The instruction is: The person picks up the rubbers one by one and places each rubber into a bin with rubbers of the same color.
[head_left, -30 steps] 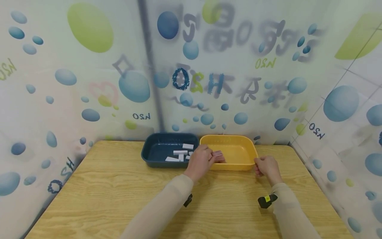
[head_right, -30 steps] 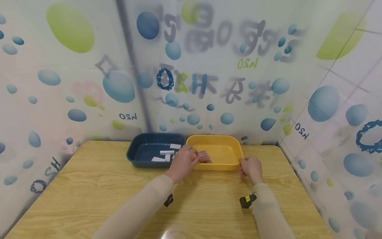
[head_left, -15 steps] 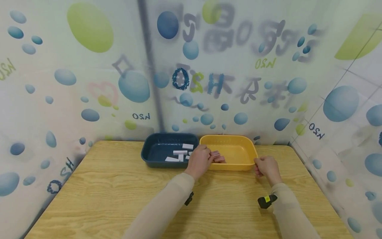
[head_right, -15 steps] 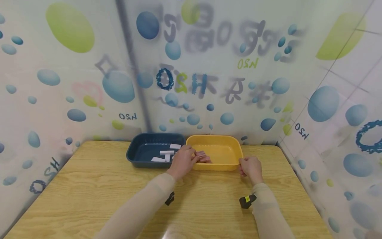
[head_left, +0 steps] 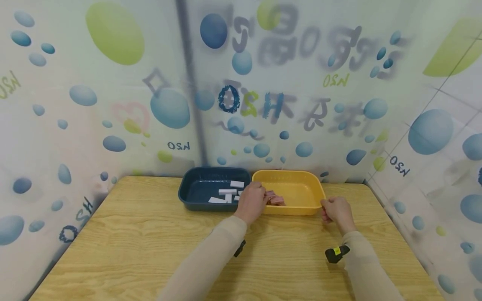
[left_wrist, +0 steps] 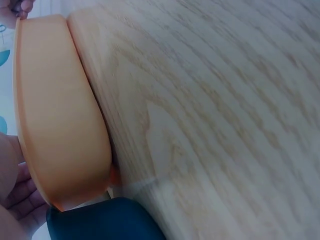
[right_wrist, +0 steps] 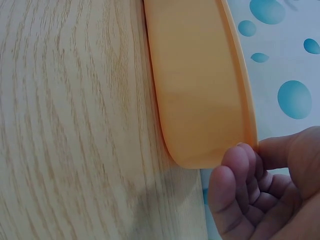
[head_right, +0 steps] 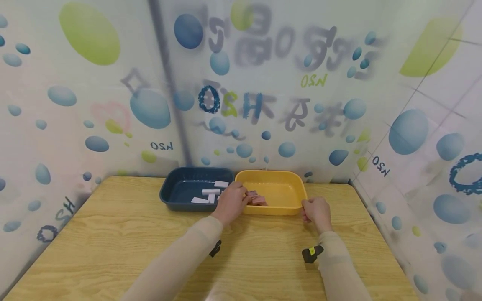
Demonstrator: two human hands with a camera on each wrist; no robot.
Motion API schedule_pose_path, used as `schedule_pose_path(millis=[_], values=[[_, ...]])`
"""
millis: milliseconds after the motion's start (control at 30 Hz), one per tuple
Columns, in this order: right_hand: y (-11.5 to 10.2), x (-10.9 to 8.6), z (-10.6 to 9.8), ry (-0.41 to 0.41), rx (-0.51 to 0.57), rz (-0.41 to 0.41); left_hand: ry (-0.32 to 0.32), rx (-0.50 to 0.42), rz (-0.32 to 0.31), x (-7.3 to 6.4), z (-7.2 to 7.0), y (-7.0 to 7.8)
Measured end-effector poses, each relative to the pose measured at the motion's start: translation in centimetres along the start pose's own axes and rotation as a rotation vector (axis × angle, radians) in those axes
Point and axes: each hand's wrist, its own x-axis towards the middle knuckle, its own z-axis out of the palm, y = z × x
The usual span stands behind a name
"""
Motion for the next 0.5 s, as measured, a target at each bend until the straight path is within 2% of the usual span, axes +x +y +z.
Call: schedule_pose_path(millis=[300, 500], values=[[-0.05, 0.08, 0.11, -0.006, -0.006, 0.001, -0.018, -0.015, -0.038, 0.40, 0.16, -0.07], [-0.17, -0.13, 0.00, -0.006, 0.001, -0.005, -0.031, -0.077, -0.064, 0.44, -0.02, -0.04]])
